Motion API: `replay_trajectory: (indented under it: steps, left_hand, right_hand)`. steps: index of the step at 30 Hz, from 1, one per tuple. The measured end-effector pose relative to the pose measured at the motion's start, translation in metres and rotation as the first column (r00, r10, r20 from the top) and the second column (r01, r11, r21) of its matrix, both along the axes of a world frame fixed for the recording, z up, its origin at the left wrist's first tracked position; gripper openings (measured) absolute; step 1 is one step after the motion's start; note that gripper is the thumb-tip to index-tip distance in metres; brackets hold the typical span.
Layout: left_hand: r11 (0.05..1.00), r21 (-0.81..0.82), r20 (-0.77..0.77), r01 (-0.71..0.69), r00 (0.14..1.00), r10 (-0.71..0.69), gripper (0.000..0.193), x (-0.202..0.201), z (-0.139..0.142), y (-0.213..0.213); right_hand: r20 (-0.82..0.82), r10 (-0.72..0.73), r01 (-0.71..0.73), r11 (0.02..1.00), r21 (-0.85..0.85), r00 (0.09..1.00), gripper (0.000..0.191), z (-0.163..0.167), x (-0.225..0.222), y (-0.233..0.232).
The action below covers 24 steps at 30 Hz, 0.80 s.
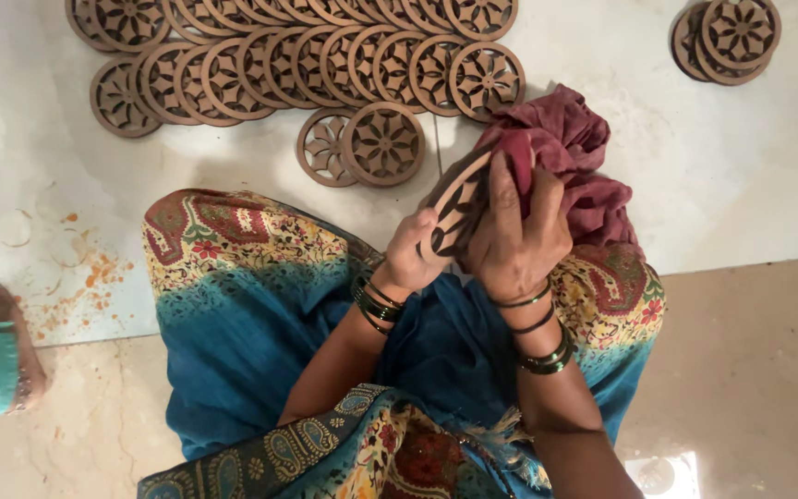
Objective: The person sits on a tiled floor and wipes laser-cut wooden decorative discs one at a time with a maroon cloth, rubbing both faces of each disc and setting wiped discs into a pile beside the unwiped stack.
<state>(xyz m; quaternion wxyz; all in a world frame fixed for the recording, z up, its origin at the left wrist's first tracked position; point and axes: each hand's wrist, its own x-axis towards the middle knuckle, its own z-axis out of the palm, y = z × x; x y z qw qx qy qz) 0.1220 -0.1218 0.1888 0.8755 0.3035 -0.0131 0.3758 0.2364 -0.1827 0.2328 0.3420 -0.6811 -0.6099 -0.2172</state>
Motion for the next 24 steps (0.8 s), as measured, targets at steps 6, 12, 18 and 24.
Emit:
replay_trajectory:
  steps: [6, 12, 18, 24]
  left_hand:
    - [0.983, 0.133, -0.011, -0.127, 0.991, 0.130, 0.096, 0.000, 0.023, 0.002]
    - [0.977, 0.196, -0.057, -0.088, 0.993, 0.101, 0.096, 0.003, 0.018, 0.005]
    - [0.996, -0.037, -0.083, -0.078, 0.994, 0.074, 0.083, -0.005, -0.059, -0.006]
    - [0.955, -0.296, 0.074, -0.018, 0.996, 0.042, 0.060, -0.016, -0.109, -0.002]
  right_hand:
    - [-0.045, -0.105, 0.102, 0.992, -0.078, 0.993, 0.048, -0.003, 0.016, 0.013]
    - [-0.116, -0.080, 0.069, 0.993, -0.097, 0.990, 0.049, -0.007, -0.002, 0.002]
    - [-0.036, -0.013, 0.010, 0.998, -0.068, 0.999, 0.048, -0.009, 0.003, 0.010]
    - [-0.121, -0.130, 0.113, 0.984, -0.141, 0.984, 0.053, -0.014, 0.011, 0.023]
